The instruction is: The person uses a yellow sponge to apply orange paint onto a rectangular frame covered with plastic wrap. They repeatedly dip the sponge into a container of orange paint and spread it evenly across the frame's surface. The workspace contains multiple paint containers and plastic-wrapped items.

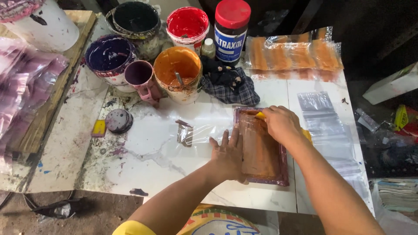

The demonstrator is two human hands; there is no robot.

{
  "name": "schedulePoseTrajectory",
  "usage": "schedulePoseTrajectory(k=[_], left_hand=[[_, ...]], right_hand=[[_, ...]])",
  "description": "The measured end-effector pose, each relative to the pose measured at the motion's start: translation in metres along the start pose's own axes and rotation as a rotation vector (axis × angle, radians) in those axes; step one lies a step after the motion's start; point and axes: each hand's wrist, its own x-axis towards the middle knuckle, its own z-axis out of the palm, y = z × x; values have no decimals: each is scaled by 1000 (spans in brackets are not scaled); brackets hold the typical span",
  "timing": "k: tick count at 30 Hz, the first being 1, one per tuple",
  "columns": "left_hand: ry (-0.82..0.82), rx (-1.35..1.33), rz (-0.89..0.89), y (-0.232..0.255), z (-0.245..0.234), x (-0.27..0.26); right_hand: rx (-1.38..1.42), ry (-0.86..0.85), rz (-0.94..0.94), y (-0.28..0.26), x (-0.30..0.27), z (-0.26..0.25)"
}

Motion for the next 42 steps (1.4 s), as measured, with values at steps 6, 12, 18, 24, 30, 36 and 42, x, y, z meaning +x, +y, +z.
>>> schedulePoseTrajectory(k=[6,12,18,24,30,36,42], left_hand=[[-27,1,-15,3,-9,-7],[-67,108,-33,9,1,12],[-88,105,-21,10,-7,1],[-234,130,-62,10,-9,6],[-59,52,-12,6,5,11],[-19,71,-29,7,-6,-5],[42,81,-5,3,1,-4]], right_hand=[[76,-76,-86,16,6,19],[53,-72,-202,6,-26,8],[16,-93,-262,-13,-98,13],[129,-140,26,-86,-141,-29],[210,-203,460,-75,-120,26],[58,31,286,-21,-38,16],[38,-24,26,-21,2,16]])
